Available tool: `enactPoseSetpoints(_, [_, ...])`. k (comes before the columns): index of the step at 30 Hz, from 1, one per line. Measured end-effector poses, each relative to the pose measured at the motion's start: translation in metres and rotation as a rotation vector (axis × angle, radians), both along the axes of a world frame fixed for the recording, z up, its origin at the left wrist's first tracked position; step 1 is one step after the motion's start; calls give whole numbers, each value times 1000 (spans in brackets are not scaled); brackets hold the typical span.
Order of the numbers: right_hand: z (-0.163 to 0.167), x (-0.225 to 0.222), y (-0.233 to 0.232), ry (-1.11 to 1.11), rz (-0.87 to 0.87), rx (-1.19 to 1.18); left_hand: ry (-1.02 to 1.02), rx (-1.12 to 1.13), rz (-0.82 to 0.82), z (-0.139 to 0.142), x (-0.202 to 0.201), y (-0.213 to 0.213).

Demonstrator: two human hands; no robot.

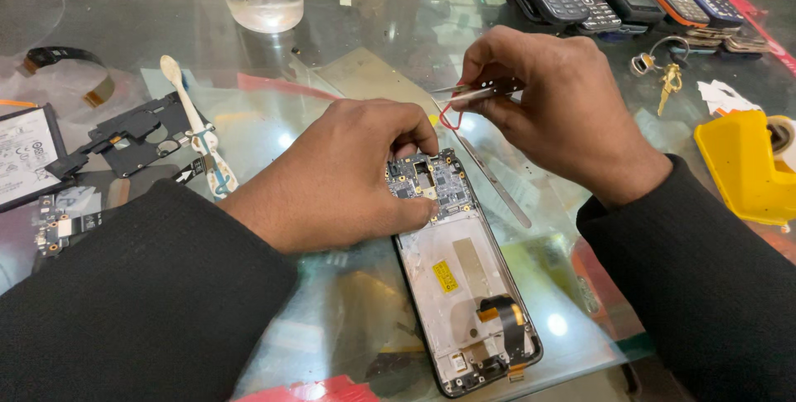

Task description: The person pries open a smartphone, lifting the screen assembly away from the frame with a metal pry tool, then lifts the motherboard out of the housing and works on it with tweezers and a screwdriver on a glass workbench.

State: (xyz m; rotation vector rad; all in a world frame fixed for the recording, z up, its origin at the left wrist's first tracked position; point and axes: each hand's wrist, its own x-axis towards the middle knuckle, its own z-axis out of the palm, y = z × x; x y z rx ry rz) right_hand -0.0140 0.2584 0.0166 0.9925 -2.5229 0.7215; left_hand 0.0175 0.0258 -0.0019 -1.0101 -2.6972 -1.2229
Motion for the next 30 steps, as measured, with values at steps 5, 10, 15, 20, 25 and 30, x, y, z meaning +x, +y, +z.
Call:
enactPoseSetpoints(5, [-3, -1, 3, -8, -32, 19, 0, -4, 7, -1, 0, 0])
enactPoseSetpoints(10, [-3, 0, 3, 150, 27, 187, 22, -5, 0, -3, 0, -1])
enactPoseSetpoints(15, [-2, 1, 2, 23, 117, 6, -5, -7, 5, -2, 0, 0])
enactPoseSetpoints(20, [-1, 1, 2, 51, 104, 54, 1, -9, 10, -2, 0, 0])
enactPoseSetpoints(25, [-1, 0, 1, 124, 29, 143, 27, 13, -1, -3, -1, -1])
enactPoseSetpoints(30, [-1, 0, 0, 202, 26, 167, 4, 15, 1, -3, -1, -1])
